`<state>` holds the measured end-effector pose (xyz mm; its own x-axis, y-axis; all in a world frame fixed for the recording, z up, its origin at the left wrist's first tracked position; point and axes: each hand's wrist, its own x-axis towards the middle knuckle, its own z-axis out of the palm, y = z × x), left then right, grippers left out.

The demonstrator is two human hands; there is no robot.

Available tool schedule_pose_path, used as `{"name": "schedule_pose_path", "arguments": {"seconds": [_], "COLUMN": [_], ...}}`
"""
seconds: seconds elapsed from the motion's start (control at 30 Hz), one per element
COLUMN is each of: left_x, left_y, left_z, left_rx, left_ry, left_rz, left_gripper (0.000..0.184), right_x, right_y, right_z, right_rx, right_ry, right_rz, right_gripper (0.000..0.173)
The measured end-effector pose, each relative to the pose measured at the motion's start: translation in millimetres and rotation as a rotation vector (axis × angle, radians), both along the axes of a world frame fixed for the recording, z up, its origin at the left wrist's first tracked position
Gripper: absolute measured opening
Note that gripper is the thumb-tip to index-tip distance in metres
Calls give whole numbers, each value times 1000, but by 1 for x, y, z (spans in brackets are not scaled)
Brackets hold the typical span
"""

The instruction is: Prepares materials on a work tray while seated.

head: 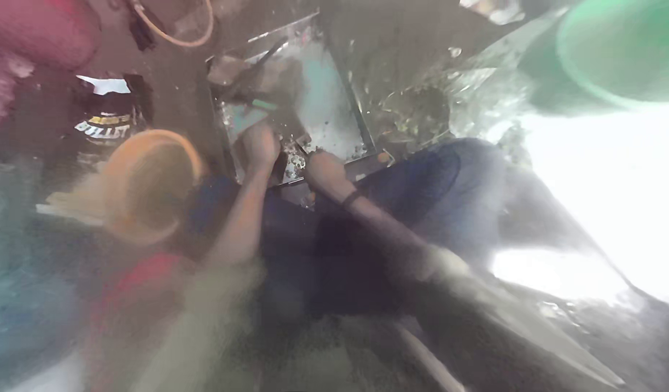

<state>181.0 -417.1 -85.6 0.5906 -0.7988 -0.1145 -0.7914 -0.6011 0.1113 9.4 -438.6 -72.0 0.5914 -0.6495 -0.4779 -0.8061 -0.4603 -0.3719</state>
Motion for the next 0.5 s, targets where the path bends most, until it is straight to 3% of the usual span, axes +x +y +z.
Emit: {"name": "schedule_pose_path", "arguments": {"seconds": [0.07, 0.23, 0.37, 0.5], "left_x": [-1, -4, -2, -3], "left_y": [0, 0, 4, 7], "left_z": [-1, 4, 6, 14], "left_rx": [-4, -12, -3, -10], "left_ry": [-1, 55, 62, 52], "left_rz": [-23, -9, 40, 78], "left_gripper": [22, 27, 35, 35], "right_x": [-3, -22, -8, -5], "right_y": [0, 9, -6, -12], "right_z": [2, -11, -5, -5], "right_rx": [15, -15, 27, 16], "right_ry": [15, -192, -35, -48], "right_rz": [-17, -108, -34, -41], "right_gripper": [30, 24, 30, 31]}}
